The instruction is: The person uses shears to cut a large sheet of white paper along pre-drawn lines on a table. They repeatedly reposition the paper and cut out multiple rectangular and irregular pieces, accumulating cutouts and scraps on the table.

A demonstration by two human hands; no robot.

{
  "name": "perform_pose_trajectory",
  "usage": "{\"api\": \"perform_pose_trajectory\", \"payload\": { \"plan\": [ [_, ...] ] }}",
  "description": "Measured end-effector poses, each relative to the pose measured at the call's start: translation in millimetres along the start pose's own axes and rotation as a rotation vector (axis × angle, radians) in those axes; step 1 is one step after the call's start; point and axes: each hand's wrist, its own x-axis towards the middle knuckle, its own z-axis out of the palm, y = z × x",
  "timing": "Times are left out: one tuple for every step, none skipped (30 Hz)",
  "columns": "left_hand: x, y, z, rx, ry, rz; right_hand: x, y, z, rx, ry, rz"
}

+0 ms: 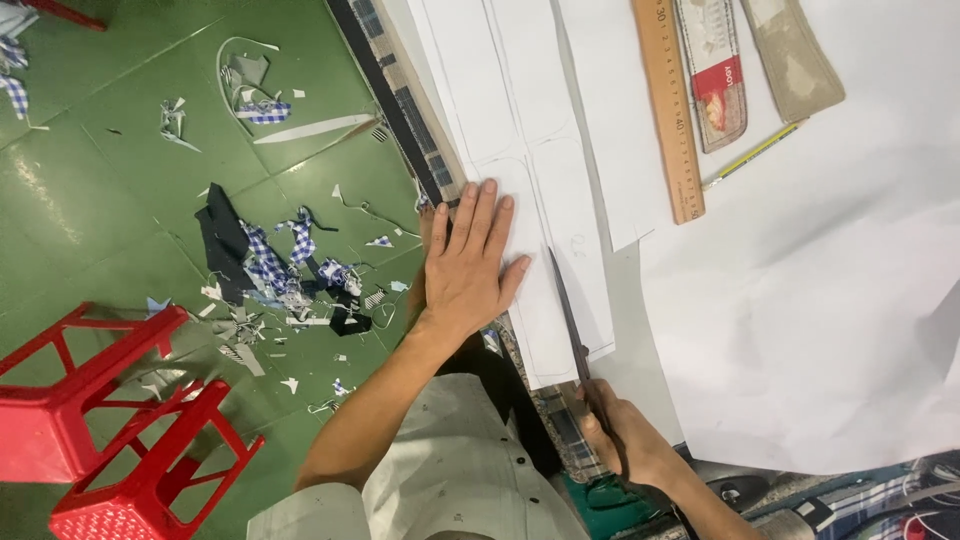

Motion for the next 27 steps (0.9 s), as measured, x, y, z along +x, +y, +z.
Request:
{"api": "perform_pose_trajectory", "payload": {
  "plan": [
    [0, 0, 0, 0.001, 0.000, -0.001, 5, -4, -1, 0.000, -0.001, -0.001],
    [0, 0, 0, -0.014, 0.004, -0.001, 10, -8, -2, -0.029, 0.014, -0.015],
    [0, -1, 0, -0.030, 0.006, -0.003, 15, -12, -3, -0.058, 0.027, -0.029],
    [0, -2, 1, -0.029, 0.005, -0.005, 17, -20, -4, -0.058, 0.025, -0.029],
    [0, -2, 1, -0.016, 0.003, -0.006, 19, -27, -6, -0.059, 0.038, 0.000],
    [0, -2, 2, -0.003, 0.000, -0.006, 21, -35, -8, -0.061, 0.051, 0.029],
    [1, -2, 2, -0.005, -0.001, -0.008, 23, -37, -9, -0.062, 0.049, 0.031],
    [1, -3, 2, -0.011, -0.005, -0.007, 24, -40, -9, -0.065, 0.051, 0.042],
    [1, -3, 2, -0.018, -0.011, -0.007, 25, -42, -10, -0.068, 0.051, 0.055],
    [0, -3, 3, -0.021, -0.012, -0.009, 26, -42, -9, -0.069, 0.050, 0.059],
    [0, -3, 3, -0.021, -0.018, -0.007, 27, -43, -9, -0.068, 0.043, 0.081],
    [0, -3, 3, -0.020, -0.024, -0.005, 27, -44, -9, -0.067, 0.037, 0.102],
    [0, -3, 4, -0.021, -0.024, -0.008, 28, -44, -9, -0.069, 0.035, 0.103],
    [0, -3, 4, -0.010, -0.013, -0.002, 28, -44, -9, -0.049, 0.044, 0.088],
    [0, -4, 4, 0.001, -0.003, 0.004, 28, -44, -9, -0.028, 0.052, 0.072],
    [0, -4, 3, 0.001, -0.003, 0.002, 28, -44, -9, -0.029, 0.050, 0.072],
    [0, -4, 3, 0.008, -0.006, 0.003, 28, -44, -8, -0.020, 0.063, 0.050],
    [0, -4, 3, 0.016, -0.010, 0.005, 27, -44, -8, -0.011, 0.075, 0.028],
    [0, -4, 3, 0.016, -0.010, 0.005, 28, -43, -8, -0.011, 0.075, 0.028],
    [1, -4, 2, 0.012, -0.008, 0.002, 28, -41, -7, -0.034, 0.081, 0.049],
    [1, -4, 2, 0.007, -0.006, 0.002, 27, -40, -6, -0.055, 0.088, 0.070],
    [0, -3, 2, 0.007, -0.007, 0.004, 26, -40, -6, -0.053, 0.088, 0.071],
    [0, -4, 3, -0.003, -0.009, -0.001, 26, -39, -7, -0.041, 0.092, 0.029],
    [1, -4, 4, -0.013, -0.011, -0.005, 25, -39, -8, -0.028, 0.096, -0.013],
    [1, -4, 4, -0.009, -0.006, -0.001, 25, -39, -13, -0.028, 0.100, -0.020],
    [1, -4, 4, -0.023, 0.009, 0.001, 24, -40, -18, -0.042, 0.044, 0.026],
    [1, -4, 3, -0.039, 0.021, 0.000, 22, -41, -22, -0.058, -0.015, 0.074]
  ]
}}
